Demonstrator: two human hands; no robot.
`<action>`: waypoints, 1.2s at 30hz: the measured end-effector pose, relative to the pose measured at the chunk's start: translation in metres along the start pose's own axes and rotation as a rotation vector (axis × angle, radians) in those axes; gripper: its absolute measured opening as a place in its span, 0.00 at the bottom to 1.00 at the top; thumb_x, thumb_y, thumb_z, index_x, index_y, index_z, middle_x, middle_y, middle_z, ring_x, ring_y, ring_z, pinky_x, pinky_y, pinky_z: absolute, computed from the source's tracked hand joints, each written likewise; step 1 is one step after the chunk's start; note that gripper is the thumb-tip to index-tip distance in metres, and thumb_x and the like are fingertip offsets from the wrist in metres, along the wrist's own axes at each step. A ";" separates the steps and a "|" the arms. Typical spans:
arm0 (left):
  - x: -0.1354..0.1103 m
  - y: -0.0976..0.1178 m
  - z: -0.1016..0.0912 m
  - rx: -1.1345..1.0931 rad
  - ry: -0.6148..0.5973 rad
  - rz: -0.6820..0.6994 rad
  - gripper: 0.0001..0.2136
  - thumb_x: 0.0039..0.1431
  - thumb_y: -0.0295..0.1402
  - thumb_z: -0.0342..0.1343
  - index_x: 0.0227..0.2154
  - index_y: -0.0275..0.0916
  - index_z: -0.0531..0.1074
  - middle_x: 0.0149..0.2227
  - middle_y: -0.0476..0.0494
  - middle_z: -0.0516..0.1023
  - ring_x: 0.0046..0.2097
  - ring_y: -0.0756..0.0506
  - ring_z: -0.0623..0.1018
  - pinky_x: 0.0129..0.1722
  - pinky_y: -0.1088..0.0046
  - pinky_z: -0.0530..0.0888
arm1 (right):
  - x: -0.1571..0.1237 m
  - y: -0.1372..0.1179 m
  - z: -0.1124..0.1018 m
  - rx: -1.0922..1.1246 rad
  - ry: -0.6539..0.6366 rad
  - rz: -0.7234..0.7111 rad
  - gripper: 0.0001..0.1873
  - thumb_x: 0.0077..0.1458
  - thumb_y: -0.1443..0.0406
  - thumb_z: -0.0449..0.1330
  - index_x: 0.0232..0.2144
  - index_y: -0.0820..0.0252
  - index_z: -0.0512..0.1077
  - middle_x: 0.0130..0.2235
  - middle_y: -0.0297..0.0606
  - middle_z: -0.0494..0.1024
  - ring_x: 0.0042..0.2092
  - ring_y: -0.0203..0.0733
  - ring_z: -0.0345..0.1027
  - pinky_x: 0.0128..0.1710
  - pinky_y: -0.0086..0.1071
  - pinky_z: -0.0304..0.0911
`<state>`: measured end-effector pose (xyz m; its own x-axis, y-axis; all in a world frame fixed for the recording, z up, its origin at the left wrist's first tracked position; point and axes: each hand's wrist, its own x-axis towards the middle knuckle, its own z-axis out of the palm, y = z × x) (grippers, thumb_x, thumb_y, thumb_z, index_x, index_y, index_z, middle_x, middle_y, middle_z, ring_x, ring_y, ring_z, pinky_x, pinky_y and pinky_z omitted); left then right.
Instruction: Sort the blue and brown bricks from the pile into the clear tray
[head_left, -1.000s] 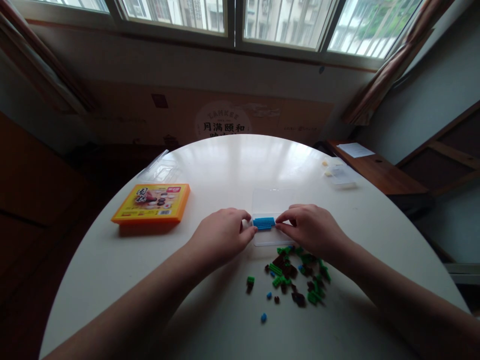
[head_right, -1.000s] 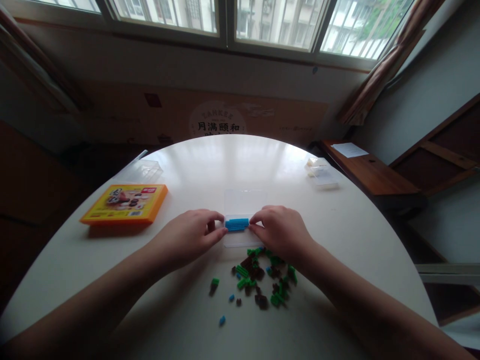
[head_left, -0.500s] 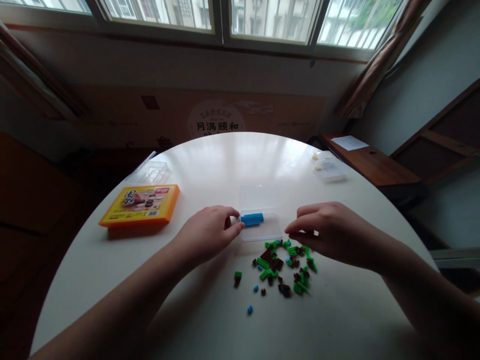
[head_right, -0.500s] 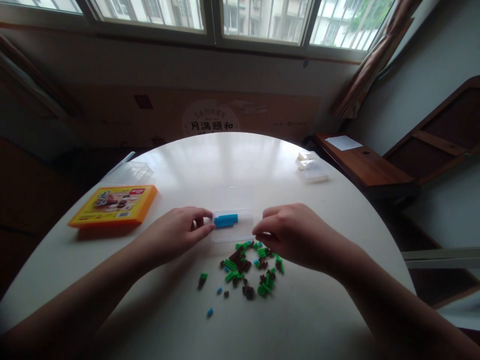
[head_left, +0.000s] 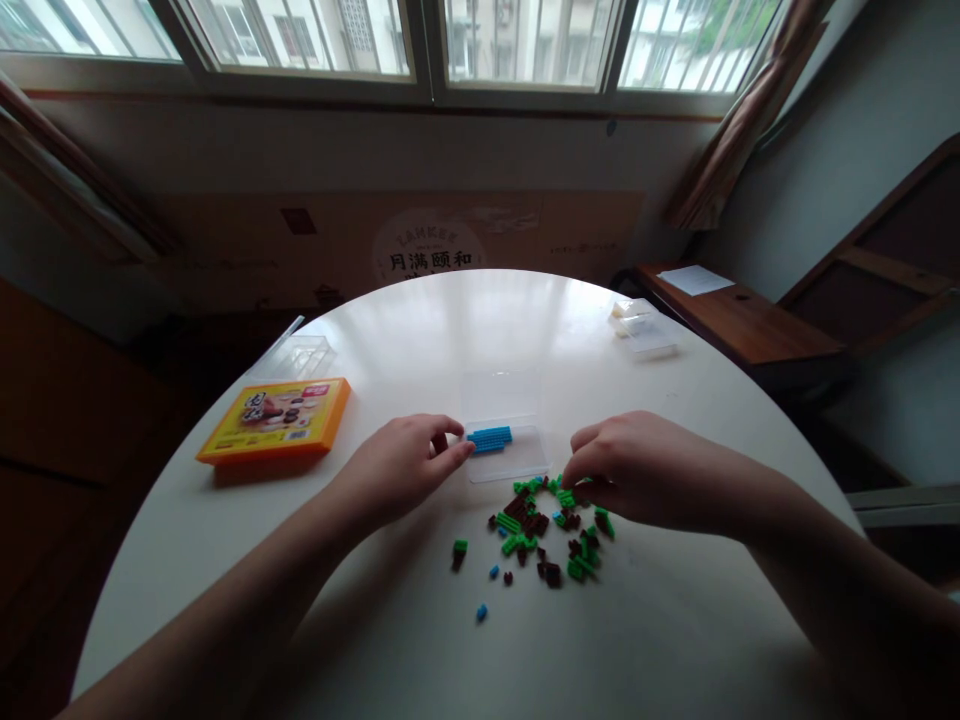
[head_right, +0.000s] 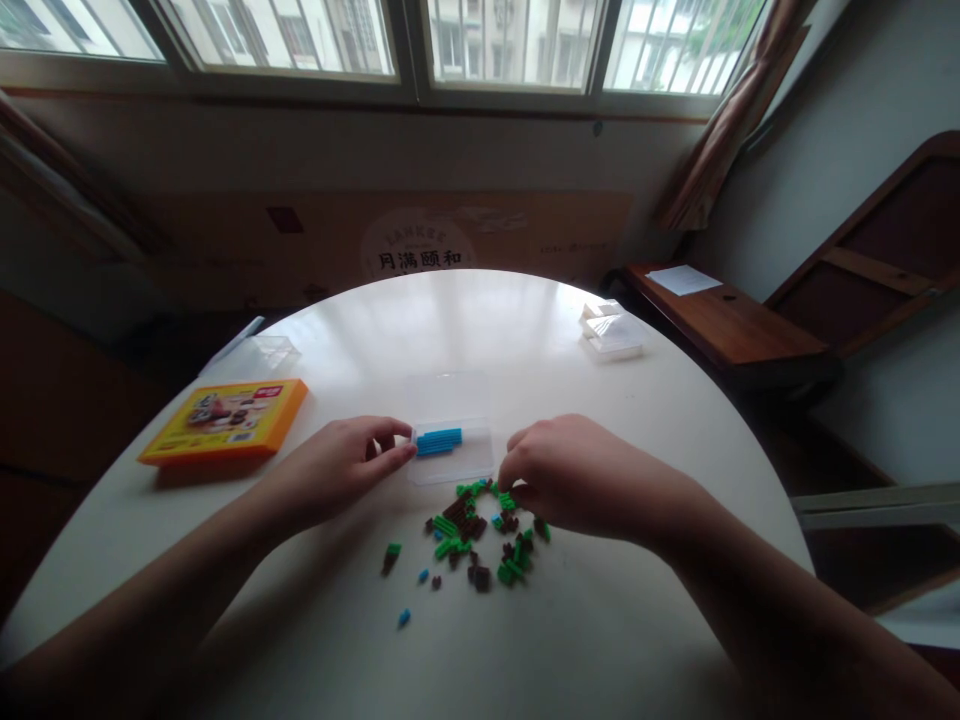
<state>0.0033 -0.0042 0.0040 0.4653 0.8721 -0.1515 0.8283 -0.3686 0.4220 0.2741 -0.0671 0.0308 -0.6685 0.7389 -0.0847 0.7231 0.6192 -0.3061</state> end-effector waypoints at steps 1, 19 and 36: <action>0.000 0.000 0.000 -0.003 -0.002 -0.004 0.23 0.59 0.51 0.48 0.44 0.41 0.77 0.38 0.42 0.80 0.36 0.42 0.78 0.36 0.68 0.72 | 0.000 0.002 0.000 -0.003 0.010 0.025 0.09 0.55 0.69 0.58 0.30 0.53 0.78 0.31 0.30 0.78 0.31 0.33 0.68 0.32 0.28 0.55; -0.001 0.003 -0.002 -0.024 -0.024 -0.023 0.22 0.59 0.51 0.49 0.41 0.41 0.78 0.38 0.42 0.80 0.36 0.42 0.77 0.35 0.68 0.71 | 0.002 -0.004 0.002 0.007 0.032 -0.022 0.09 0.56 0.69 0.58 0.30 0.54 0.78 0.31 0.31 0.78 0.30 0.33 0.67 0.31 0.27 0.54; 0.001 0.001 0.000 -0.004 -0.028 -0.018 0.20 0.58 0.51 0.49 0.40 0.42 0.78 0.37 0.43 0.80 0.37 0.42 0.77 0.34 0.68 0.71 | 0.008 -0.011 0.012 -0.011 -0.038 -0.016 0.09 0.55 0.69 0.57 0.29 0.54 0.77 0.31 0.30 0.78 0.30 0.33 0.67 0.31 0.27 0.55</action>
<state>0.0045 -0.0041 0.0040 0.4593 0.8690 -0.1842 0.8351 -0.3517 0.4230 0.2582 -0.0711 0.0217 -0.6861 0.7182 -0.1162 0.7140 0.6340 -0.2971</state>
